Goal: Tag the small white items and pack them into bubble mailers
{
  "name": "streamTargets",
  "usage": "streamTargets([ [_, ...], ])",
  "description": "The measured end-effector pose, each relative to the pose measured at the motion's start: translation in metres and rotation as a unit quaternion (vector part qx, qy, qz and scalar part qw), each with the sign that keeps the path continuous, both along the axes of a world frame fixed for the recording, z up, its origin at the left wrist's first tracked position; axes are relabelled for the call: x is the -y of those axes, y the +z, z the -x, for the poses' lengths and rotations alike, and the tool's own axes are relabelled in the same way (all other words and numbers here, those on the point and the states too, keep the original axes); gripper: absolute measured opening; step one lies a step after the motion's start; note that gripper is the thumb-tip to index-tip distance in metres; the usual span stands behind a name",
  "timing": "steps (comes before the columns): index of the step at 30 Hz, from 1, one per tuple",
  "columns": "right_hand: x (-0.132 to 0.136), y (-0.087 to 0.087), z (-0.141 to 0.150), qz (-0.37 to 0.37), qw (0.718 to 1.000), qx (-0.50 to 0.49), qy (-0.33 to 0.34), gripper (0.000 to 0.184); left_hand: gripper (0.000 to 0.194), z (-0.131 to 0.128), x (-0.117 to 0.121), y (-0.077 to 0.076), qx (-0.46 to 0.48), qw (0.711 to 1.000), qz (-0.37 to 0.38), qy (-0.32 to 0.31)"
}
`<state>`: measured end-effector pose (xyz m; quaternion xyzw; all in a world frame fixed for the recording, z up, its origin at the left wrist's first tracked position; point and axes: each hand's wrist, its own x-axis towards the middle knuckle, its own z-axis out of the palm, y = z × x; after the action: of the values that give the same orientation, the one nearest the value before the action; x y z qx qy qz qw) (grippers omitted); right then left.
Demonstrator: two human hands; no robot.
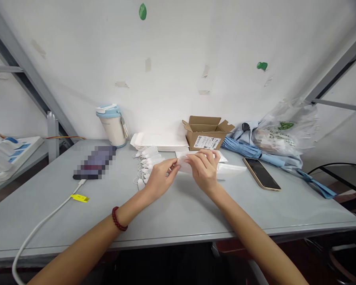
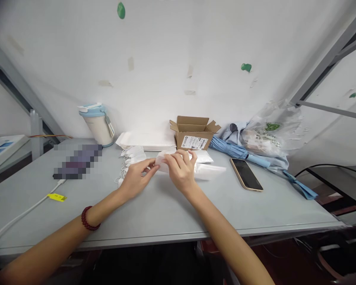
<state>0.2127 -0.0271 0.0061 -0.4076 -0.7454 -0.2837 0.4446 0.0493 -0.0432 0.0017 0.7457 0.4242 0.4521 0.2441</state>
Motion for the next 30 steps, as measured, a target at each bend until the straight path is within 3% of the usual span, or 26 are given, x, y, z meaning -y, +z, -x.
streamTargets([
  [3, -0.008, 0.0, -0.005, 0.057, 0.998, -0.004, 0.006, 0.021, 0.03, -0.006, 0.005, -0.003, 0.051, 0.994, 0.098, -0.013],
  [6, -0.018, -0.008, -0.009, 0.144, 0.989, 0.023, 0.033, 0.02, 0.026, -0.012, 0.011, -0.007, 0.059, 0.986, 0.149, -0.039],
  [10, -0.027, -0.02, -0.012, 0.276, 0.958, 0.069, 0.045, 0.017, 0.015, -0.017, 0.016, -0.017, -0.061, 0.982, 0.158, -0.084],
  [14, -0.028, -0.023, -0.01, 0.354, 0.929, 0.109, 0.02, 0.016, 0.029, -0.016, 0.018, -0.025, -0.2, 0.97, 0.101, -0.094],
  [23, -0.025, -0.024, -0.004, 0.367, 0.91, 0.167, -0.099, 0.018, 0.027, -0.015, 0.02, -0.02, -0.354, 0.933, 0.004, -0.058],
  [30, -0.029, -0.031, -0.005, 0.372, 0.919, 0.1, -0.085, 0.017, 0.027, -0.015, 0.018, -0.023, -0.36, 0.932, -0.004, -0.05],
])
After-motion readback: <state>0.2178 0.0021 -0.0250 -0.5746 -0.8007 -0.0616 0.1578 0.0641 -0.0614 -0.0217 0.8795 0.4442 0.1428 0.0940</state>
